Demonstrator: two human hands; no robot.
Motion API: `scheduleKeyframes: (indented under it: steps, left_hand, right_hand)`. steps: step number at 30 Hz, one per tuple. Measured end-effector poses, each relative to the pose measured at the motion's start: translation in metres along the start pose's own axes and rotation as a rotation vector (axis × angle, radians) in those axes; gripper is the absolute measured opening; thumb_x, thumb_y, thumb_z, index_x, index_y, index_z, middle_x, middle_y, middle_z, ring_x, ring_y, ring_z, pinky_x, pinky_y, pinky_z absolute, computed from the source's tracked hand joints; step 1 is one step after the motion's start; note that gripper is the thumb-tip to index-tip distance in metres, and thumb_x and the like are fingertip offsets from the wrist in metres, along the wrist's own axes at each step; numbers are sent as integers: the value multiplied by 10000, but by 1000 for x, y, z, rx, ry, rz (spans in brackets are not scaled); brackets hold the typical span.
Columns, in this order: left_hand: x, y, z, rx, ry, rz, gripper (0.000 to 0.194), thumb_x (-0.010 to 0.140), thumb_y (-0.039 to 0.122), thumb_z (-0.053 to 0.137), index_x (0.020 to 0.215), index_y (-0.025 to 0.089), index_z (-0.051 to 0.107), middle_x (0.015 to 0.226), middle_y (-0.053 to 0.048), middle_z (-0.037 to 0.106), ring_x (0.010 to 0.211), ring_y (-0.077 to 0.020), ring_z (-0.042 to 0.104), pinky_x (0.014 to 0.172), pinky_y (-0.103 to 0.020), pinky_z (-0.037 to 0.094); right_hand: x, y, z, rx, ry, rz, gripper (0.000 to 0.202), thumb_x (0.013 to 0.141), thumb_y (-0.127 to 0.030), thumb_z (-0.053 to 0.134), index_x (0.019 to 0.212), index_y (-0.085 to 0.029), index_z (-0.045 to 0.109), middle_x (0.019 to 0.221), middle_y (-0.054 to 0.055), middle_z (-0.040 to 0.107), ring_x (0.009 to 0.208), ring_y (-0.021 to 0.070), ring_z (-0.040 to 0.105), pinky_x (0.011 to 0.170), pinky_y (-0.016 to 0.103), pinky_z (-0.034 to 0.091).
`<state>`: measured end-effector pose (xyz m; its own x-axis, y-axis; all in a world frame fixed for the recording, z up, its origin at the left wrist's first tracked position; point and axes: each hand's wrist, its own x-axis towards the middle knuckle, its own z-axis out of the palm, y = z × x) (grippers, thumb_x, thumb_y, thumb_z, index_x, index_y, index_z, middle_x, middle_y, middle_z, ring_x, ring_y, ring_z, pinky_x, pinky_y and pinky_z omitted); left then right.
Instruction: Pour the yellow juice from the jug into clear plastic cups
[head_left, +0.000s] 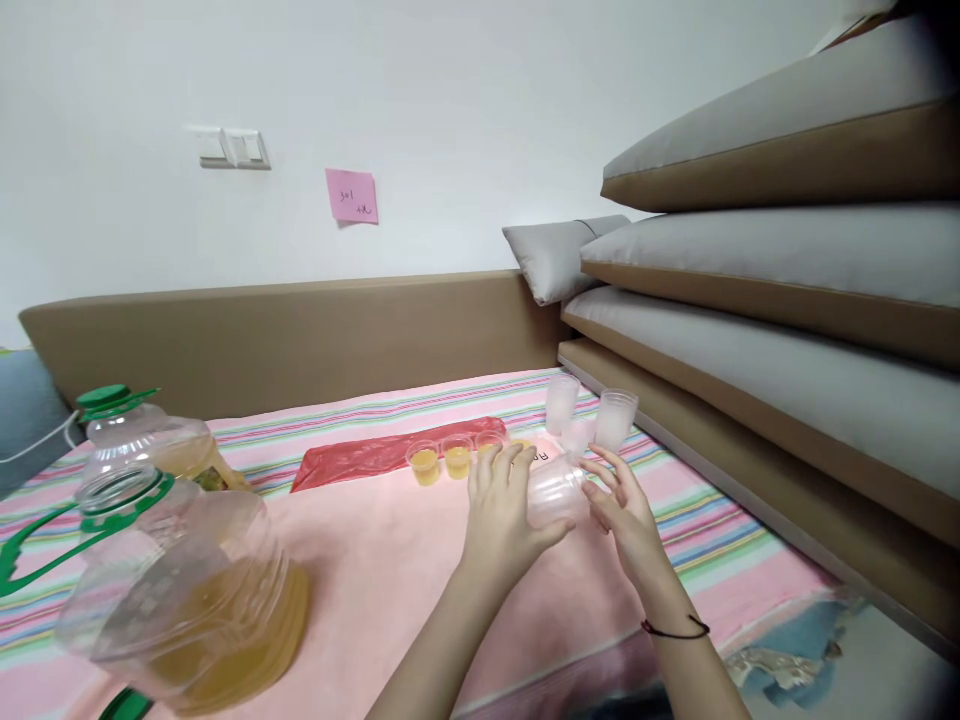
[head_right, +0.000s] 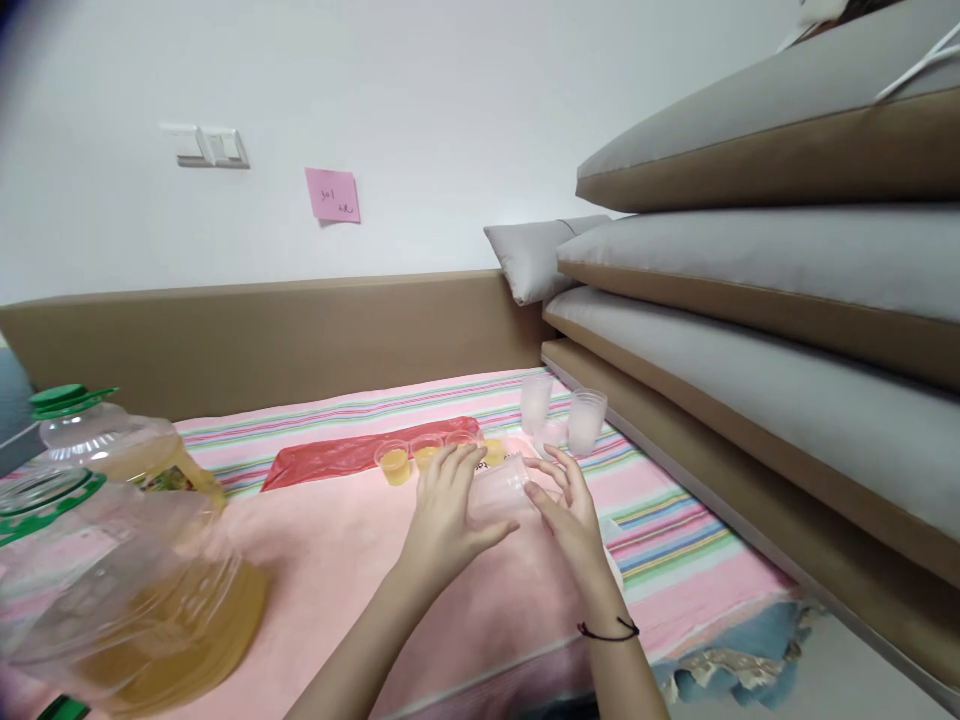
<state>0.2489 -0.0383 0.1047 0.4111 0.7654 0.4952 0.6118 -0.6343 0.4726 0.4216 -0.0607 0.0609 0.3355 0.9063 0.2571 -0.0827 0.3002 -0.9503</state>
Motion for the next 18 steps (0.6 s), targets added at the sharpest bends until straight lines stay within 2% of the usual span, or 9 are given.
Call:
scheduleKeyframes:
  steps: [2, 6, 9, 14, 18]
  left_hand:
    - [5, 7, 7, 28, 20, 45, 786, 616, 437, 803, 1286, 207, 462, 1383, -136, 507, 1354, -389, 328, 1100, -619, 268]
    - [16, 17, 20, 35, 85, 82, 612, 668, 380, 747, 1215, 231, 517, 1355, -123, 524, 1331, -376, 361, 1077, -597, 300]
    - [22, 21, 28, 40, 64, 69, 517, 669, 314, 720, 1151, 227, 554, 1351, -117, 522, 1332, -373, 353, 1072, -588, 307]
    - [29, 24, 39, 26, 4, 85, 606, 665, 288, 712, 1233, 224, 510, 1399, -129, 478, 1347, -365, 334, 1091, -587, 273]
    - [34, 25, 46, 35, -6, 137, 565, 656, 287, 718, 1188, 232, 538, 1416, -128, 460, 1345, -368, 330, 1085, -583, 272]
  right_hand:
    - [-2, 1, 2, -12, 12, -41, 627, 726, -438, 733, 1256, -286, 436, 1230, 92, 599, 440, 33, 355, 416, 235, 330]
    - [-2, -4, 1, -65, 28, -108, 674, 688, -424, 764, 1245, -287, 410, 1243, 87, 581, 450, 34, 348, 448, 246, 354]
    - [-3, -8, -4, -174, 96, -158, 660, 694, -415, 757, 1244, -276, 421, 1250, 91, 578, 457, 39, 330, 466, 255, 366]
    - [-1, -11, -14, -323, 208, -196, 722, 654, -420, 779, 1267, -254, 434, 1220, 86, 601, 605, 112, 423, 588, 292, 418]
    - [-1, -11, -19, -392, 260, -194, 746, 638, -419, 778, 1281, -242, 445, 1201, 91, 610, 777, 178, 488, 640, 310, 422]
